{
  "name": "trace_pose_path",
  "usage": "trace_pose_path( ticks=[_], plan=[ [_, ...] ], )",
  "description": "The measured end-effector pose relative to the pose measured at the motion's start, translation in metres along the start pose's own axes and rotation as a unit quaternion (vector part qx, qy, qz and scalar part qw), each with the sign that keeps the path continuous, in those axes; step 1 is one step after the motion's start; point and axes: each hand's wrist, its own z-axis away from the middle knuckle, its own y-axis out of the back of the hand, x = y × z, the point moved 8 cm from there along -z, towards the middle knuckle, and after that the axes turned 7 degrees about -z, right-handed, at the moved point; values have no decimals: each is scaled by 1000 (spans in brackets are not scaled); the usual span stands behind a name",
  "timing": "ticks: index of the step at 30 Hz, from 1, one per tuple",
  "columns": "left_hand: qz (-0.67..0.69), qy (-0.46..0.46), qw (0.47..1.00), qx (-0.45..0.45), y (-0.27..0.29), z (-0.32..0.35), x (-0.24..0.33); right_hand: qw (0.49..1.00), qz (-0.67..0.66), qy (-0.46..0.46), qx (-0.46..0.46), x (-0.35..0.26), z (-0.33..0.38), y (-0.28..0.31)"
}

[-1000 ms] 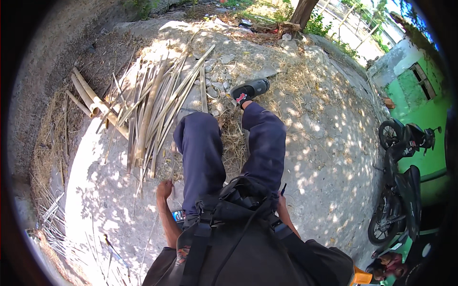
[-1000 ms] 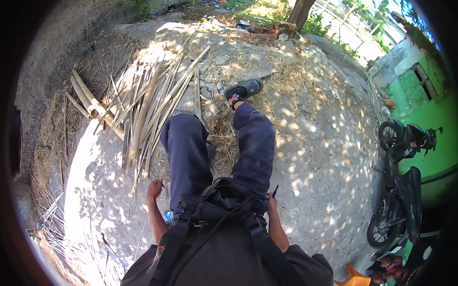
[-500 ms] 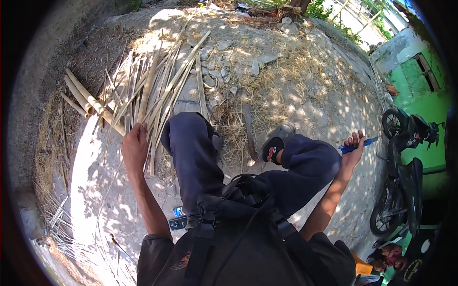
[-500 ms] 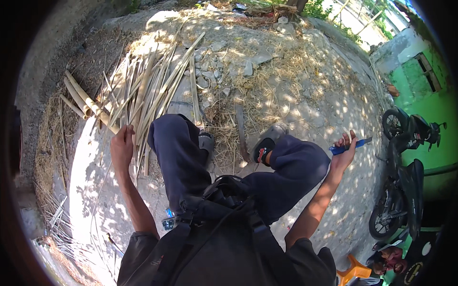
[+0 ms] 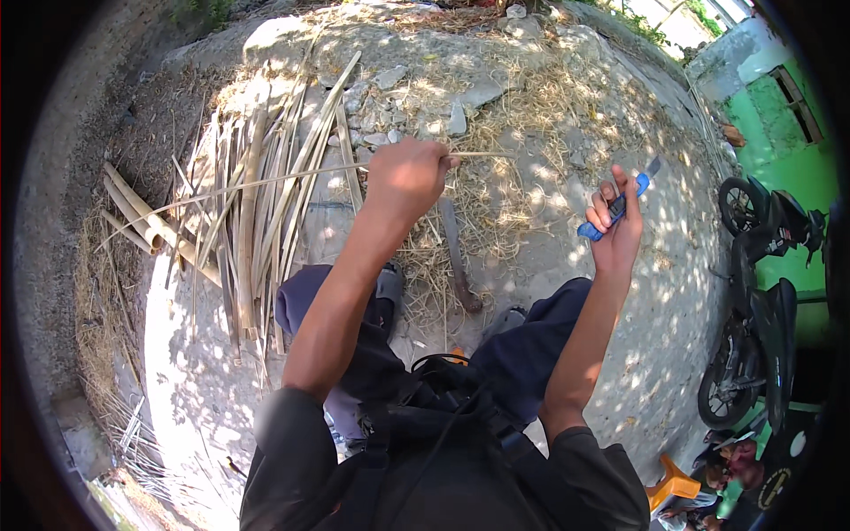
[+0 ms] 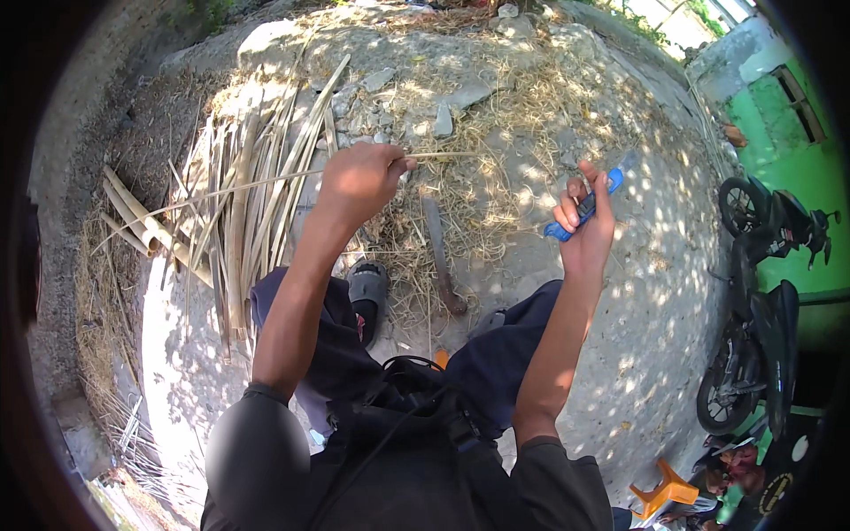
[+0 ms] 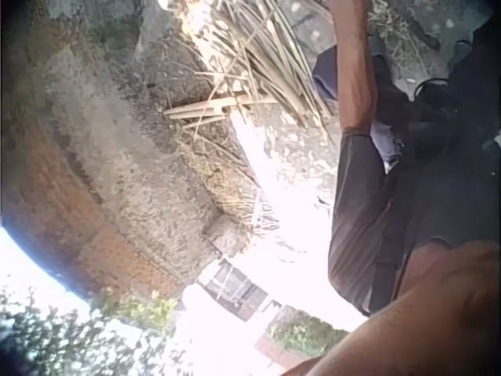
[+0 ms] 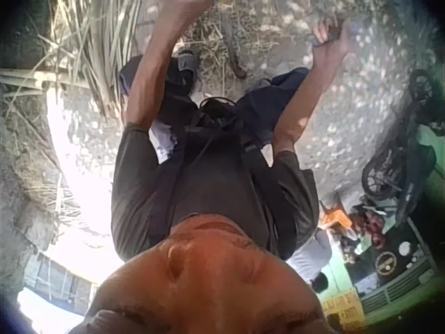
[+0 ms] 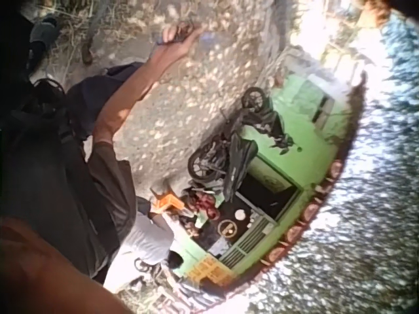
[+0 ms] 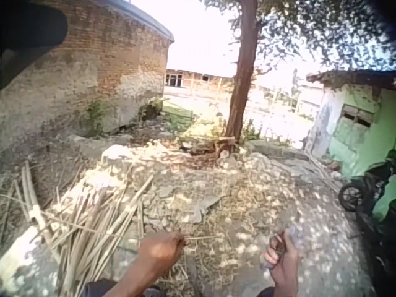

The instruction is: The person uses a knife to shave and smooth thin bamboo strips while sitting outdoors, handling one strip at a time and moving it through their hands to reach different sections.

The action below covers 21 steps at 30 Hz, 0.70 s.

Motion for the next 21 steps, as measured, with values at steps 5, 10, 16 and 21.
trace_pose_path(
  ticks=[5, 10, 16, 21],
  plan=[
    [16, 42, 976, -212, -75, -3, 21, 995, -5, -55, 78, 60, -34, 73],
    [24, 54, 960, -274, -112, -10, 16, 980, -58, -122, 148, 77, -20, 87],
    [35, 27, 974, -221, -114, -33, 25, 973, -93, -109, 178, 41, 21, 57],
    [25, 19, 952, -303, -121, -13, 46, 975, -101, -63, 186, 18, 74, 55]
  ],
)
